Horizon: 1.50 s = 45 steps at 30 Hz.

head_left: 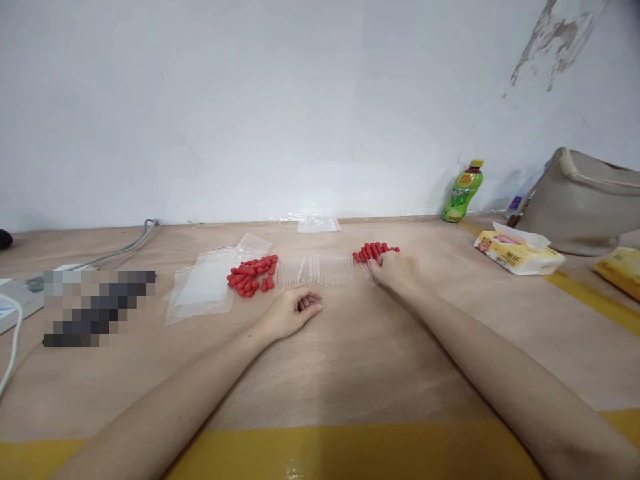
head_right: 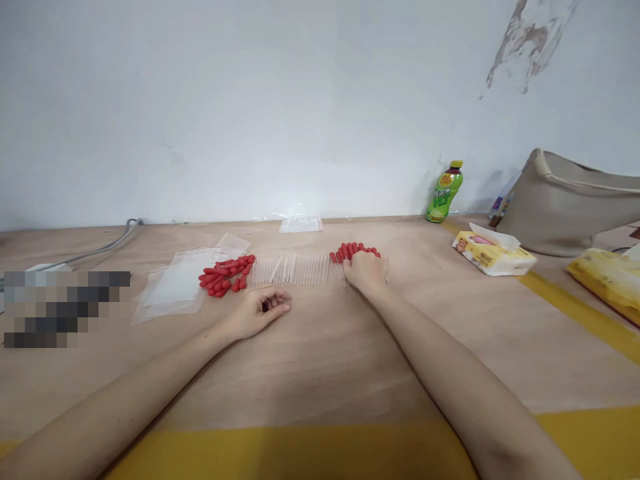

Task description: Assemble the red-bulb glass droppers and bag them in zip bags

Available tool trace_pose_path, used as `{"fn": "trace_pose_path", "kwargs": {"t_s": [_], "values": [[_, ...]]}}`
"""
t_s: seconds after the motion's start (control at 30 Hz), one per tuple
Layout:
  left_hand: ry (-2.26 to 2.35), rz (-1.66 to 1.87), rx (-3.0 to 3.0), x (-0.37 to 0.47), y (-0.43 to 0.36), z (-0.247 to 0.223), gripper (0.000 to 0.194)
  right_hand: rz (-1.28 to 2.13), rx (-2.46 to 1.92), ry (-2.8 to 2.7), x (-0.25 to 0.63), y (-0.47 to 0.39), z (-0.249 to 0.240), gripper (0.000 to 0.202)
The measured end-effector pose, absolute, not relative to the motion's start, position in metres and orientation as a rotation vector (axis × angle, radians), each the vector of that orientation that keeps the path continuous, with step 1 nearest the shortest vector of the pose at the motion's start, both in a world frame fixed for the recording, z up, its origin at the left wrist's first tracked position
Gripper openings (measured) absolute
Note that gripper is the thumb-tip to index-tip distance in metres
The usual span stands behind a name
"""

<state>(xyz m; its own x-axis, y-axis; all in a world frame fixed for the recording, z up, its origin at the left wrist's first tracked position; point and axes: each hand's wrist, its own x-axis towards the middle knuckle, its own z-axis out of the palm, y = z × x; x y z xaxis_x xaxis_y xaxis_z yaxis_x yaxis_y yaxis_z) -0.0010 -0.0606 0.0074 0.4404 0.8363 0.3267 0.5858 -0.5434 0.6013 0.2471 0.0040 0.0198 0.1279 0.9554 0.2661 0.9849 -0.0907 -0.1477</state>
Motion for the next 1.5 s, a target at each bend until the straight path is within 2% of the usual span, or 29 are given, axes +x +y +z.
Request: {"fn": "trace_pose_path", "kwargs": {"t_s": [0.27,0.5,0.67,0.87,1.1,1.37,1.5], "values": [[1.199,0.843,2.301,-0.001,-0.060,0.009,0.016,-0.155,-1.947,-1.946,0.226,0.000,0.019,0.034],[1.229,0.843,2.405,0.000,-0.062,0.007,0.015,0.021,-2.122,-2.006,0.200,0.009,0.025,0.028],[1.650,0.944,2.823,-0.018,-0.055,0.009,0.016,0.077,-2.168,-1.980,0.196,0.015,0.028,0.023],[2.180,0.533,3.017,-0.047,-0.043,0.017,0.020,0.083,-2.112,-1.997,0.195,0.010,0.030,0.025],[2.204,0.359,2.992,-0.046,-0.044,0.018,0.024,-0.069,-1.737,-2.123,0.204,-0.028,0.027,0.022],[2.142,0.555,2.943,-0.042,-0.046,0.019,0.027,-0.072,-1.223,-2.239,0.233,-0.049,-0.009,0.015],[2.060,0.699,2.993,-0.034,-0.054,0.025,0.026,-0.036,-1.101,-2.174,0.235,-0.051,-0.013,0.021]]}}
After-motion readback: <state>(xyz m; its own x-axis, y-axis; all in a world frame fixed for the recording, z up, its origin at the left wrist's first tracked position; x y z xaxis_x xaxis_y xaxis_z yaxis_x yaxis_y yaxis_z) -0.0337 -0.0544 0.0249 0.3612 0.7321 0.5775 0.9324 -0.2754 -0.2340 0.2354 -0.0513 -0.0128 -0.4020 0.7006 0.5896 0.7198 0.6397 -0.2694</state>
